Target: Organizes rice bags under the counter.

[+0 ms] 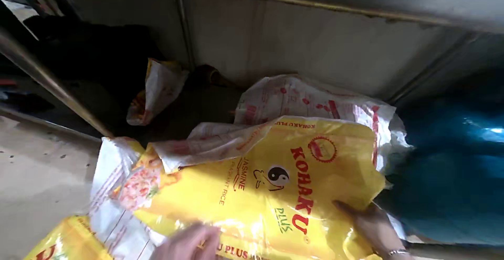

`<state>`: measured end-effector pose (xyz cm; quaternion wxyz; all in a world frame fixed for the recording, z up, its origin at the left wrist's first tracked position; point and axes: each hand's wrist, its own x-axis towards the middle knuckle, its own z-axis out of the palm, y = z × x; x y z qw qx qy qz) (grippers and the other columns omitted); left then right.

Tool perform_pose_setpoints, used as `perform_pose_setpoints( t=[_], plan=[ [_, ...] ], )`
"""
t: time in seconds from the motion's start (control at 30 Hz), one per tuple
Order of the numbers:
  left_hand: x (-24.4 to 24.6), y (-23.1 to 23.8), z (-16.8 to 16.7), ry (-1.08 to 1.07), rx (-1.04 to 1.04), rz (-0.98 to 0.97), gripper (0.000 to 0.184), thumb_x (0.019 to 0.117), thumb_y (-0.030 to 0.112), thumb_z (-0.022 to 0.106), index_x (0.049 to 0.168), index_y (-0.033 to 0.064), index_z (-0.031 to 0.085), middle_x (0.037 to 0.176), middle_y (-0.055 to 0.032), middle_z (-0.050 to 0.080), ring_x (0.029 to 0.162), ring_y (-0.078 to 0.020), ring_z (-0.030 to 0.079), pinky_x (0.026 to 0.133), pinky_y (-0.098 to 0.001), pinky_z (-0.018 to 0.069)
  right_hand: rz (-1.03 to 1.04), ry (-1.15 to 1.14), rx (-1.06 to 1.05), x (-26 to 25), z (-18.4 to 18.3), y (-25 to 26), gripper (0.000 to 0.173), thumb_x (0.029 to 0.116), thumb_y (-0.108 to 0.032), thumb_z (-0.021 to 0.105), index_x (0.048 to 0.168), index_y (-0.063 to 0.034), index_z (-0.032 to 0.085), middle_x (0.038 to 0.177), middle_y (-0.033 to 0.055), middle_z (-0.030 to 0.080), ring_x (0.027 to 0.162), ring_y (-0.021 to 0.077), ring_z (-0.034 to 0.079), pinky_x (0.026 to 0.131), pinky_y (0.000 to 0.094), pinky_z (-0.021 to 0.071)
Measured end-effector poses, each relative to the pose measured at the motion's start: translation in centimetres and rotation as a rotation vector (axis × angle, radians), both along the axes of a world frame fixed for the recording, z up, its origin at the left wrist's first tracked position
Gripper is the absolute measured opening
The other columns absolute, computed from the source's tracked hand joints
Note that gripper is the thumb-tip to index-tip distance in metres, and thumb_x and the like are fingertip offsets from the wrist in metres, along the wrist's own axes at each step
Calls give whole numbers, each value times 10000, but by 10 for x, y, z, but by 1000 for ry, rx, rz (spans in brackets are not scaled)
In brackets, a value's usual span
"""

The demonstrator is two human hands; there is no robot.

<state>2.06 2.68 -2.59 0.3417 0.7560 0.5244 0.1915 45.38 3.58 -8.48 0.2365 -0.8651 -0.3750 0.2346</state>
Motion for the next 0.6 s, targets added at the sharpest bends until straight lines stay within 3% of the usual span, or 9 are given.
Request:
perform_pose_setpoints(
  t=[0.03,0.1,0.17,0.23,0.3,0.4,0.5,0.57,0.6],
  plan=[
    [-4,29,-19,134,113,13,323,1034,286,566,1190,58,733,1194,-135,726,1144,-304,684,988,-535,537,-3,-21,5,0,-7,-4,838,814,-416,862,1432,28,511,1340,249,623,1279,368,590,1105,575,435],
    [-6,84,-51,349,69,-13,452,1052,406,537,1371,106,643,1438,-156,585,1383,-365,503,1149,-606,351,-20,33,-23,4,-23,-9,975,828,-442,843,1522,34,352,1430,263,547,1338,370,542,1137,557,413],
    [2,127,-65,511,-24,-41,616,1050,537,487,1523,143,499,1602,-182,404,1506,-400,325,1211,-670,176,-40,152,-94,1,-39,-11,847,870,-480,793,1486,-2,462,1368,230,614,1278,343,598,1097,555,460],
    [13,164,-68,630,-31,-14,728,1037,616,444,1630,212,320,1683,-159,263,1550,-397,231,1201,-711,135,-56,273,-145,-9,-54,-14,739,899,-449,772,1438,-12,516,1304,211,653,1219,321,636,1060,549,495],
    [9,202,-76,659,67,61,782,1027,639,437,1662,244,209,1718,-147,162,1580,-402,107,1192,-746,64,-51,352,-139,-20,-71,-25,603,925,-356,761,1366,4,563,1211,194,691,1130,287,679,1003,511,544],
    [-20,262,-90,691,215,190,812,1012,674,433,1608,131,335,1641,-232,315,1514,-516,232,1100,-830,157,19,407,-259,-20,-87,-50,469,973,-338,707,1246,37,641,1093,200,720,1021,297,708,949,524,557],
    [-21,270,-135,669,125,178,835,996,667,488,1633,166,288,1671,-164,294,1519,-439,285,1136,-768,225,51,470,-270,1,-113,-70,442,973,-315,705,1256,18,640,1095,168,736,1024,261,722,966,489,574],
    [-15,241,-185,656,1,207,879,974,697,499,1650,191,254,1700,-144,230,1552,-419,211,1169,-741,152,44,504,-314,18,-138,-77,462,971,-331,712,1258,23,638,1107,175,733,1038,271,719,979,489,565],
    [-14,226,-207,654,-29,228,877,963,722,483,1636,190,302,1697,-149,237,1565,-416,173,1193,-730,123,34,517,-332,24,-149,-77,484,963,-343,723,1269,21,631,1123,176,730,1055,273,715,993,487,558]
  ],
)
